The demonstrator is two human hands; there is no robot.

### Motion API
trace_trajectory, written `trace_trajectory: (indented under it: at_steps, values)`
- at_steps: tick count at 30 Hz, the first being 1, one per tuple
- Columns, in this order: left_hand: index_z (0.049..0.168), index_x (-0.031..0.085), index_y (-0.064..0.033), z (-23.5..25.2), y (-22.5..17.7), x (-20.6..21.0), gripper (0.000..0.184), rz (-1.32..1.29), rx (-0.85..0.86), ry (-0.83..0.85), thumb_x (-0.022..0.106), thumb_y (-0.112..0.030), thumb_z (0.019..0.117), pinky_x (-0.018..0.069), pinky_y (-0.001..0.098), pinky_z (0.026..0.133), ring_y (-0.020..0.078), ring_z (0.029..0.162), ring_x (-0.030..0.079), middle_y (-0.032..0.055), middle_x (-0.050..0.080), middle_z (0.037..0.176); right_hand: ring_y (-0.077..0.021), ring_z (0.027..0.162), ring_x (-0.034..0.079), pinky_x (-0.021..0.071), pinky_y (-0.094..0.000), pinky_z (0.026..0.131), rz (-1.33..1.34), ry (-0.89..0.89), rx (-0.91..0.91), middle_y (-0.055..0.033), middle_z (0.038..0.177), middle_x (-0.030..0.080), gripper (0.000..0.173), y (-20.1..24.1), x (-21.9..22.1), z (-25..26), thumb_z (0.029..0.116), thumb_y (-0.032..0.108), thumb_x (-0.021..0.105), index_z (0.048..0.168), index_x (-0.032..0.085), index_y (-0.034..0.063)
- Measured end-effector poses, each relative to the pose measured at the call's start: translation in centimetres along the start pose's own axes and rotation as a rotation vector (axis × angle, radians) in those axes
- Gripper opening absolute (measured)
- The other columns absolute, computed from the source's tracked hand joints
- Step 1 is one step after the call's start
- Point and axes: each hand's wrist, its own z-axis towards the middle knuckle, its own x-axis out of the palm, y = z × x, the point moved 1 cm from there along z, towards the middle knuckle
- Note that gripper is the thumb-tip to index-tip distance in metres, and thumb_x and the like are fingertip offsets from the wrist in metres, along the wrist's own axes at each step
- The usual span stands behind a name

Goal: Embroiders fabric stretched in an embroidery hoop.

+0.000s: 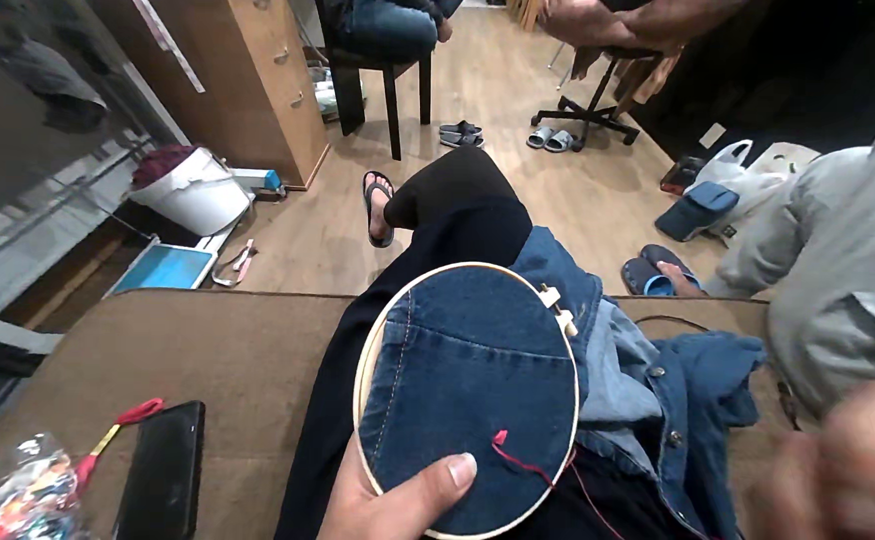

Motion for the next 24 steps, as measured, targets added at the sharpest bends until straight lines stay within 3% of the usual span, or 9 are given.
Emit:
trace_trajectory:
  at_steps: [1,3,5,7,10,14,19,24]
  values:
    - [0.121,0.053,-0.0067,-0.1,-0.1,0.0,0.044,0.001,0.0,0.001,0.068,0.014,0.0845,0.0633,0.0345,0.088,0.0136,0.095,0.076,0.0022,0.078,0.103,-0.0035,0.088,0.068,0.0597,-0.0207,0.074,-0.089,0.06,-0.017,0.0043,0.102,0.067,0.009,-0.6,0.7,0.0,0.1028,0.02,0.063,0.106,0.069,0.0148]
    - [0.119,0.056,-0.0075,-0.2,-0.2,0.0,0.043,0.0,0.003,0.003,0.068,0.014,0.0843,0.0633,0.0338,0.088,0.0125,0.094,0.076,0.0015,0.078,0.102,-0.0084,0.103,0.065,0.0556,-0.0214,0.088,-0.333,0.151,-0.071,-0.0083,0.107,0.065,0.011,-2.1,2.8,-0.1,0.1038,0.015,0.06,0.102,0.065,0.0059]
    - [0.118,0.057,-0.0076,-0.3,-0.4,0.0,0.041,-0.01,0.009,0.004,0.067,0.015,0.0844,0.0631,0.034,0.088,0.0126,0.093,0.076,0.0018,0.078,0.102,-0.0172,0.11,0.062,0.0492,-0.0261,0.097,-0.561,0.164,-0.139,-0.0137,0.109,0.067,0.009,-3.8,5.3,-0.5,0.1029,0.012,0.06,0.101,0.066,0.0061]
    - [0.119,0.057,-0.007,-0.5,-0.4,-0.1,0.041,-0.018,0.014,0.007,0.067,0.015,0.0848,0.0628,0.0351,0.089,0.0136,0.095,0.076,0.0024,0.078,0.103,-0.0201,0.109,0.062,0.0477,-0.0316,0.095,-0.738,0.108,-0.234,-0.0103,0.107,0.068,0.007,-5.4,7.0,-1.0,0.1035,0.013,0.058,0.104,0.065,0.0115]
    - [0.119,0.057,-0.0073,-0.6,-0.3,-0.3,0.042,-0.006,0.021,0.025,0.068,0.014,0.0846,0.0625,0.0345,0.09,0.013,0.096,0.075,0.0018,0.078,0.103,-0.0192,0.098,0.06,0.0443,-0.0323,0.088,-0.856,0.022,-0.345,-0.0056,0.098,0.065,0.011,-6.7,7.9,-0.8,0.1047,0.012,0.05,0.105,0.061,0.0142]
    - [0.119,0.058,-0.0097,-0.6,-0.6,-0.6,0.042,0.061,0.019,0.053,0.069,0.013,0.0851,0.0624,0.0332,0.09,0.0107,0.096,0.075,-0.0008,0.078,0.104,-0.0202,0.09,0.059,0.0455,-0.0322,0.082,-0.75,0.107,-0.322,-0.008,0.093,0.062,0.012,-6.0,6.8,1.1,0.107,0.015,0.048,0.102,0.058,0.0113]
    - [0.12,0.059,-0.0124,-0.4,-0.9,-0.7,0.042,0.062,0.004,0.121,0.069,0.011,0.0863,0.0621,0.0317,0.09,0.0093,0.097,0.074,-0.0026,0.078,0.106,-0.0153,0.091,0.059,0.0454,-0.0293,0.084,-0.8,0.199,-0.475,-0.002,0.094,0.062,0.011,-5.8,5.6,3.4,0.1065,0.015,0.048,0.103,0.058,0.0164]
    - [0.119,0.06,-0.0112,-0.2,-0.8,-0.9,0.04,0.025,-0.016,0.127,0.068,0.011,0.0865,0.062,0.0318,0.09,0.0101,0.096,0.075,-0.0007,0.078,0.105,-0.0114,0.092,0.061,0.0472,-0.0271,0.081,-0.693,0.268,-0.453,0.0007,0.093,0.064,0.011,-6.0,5.1,4.4,0.1069,0.019,0.051,0.102,0.06,0.0159]
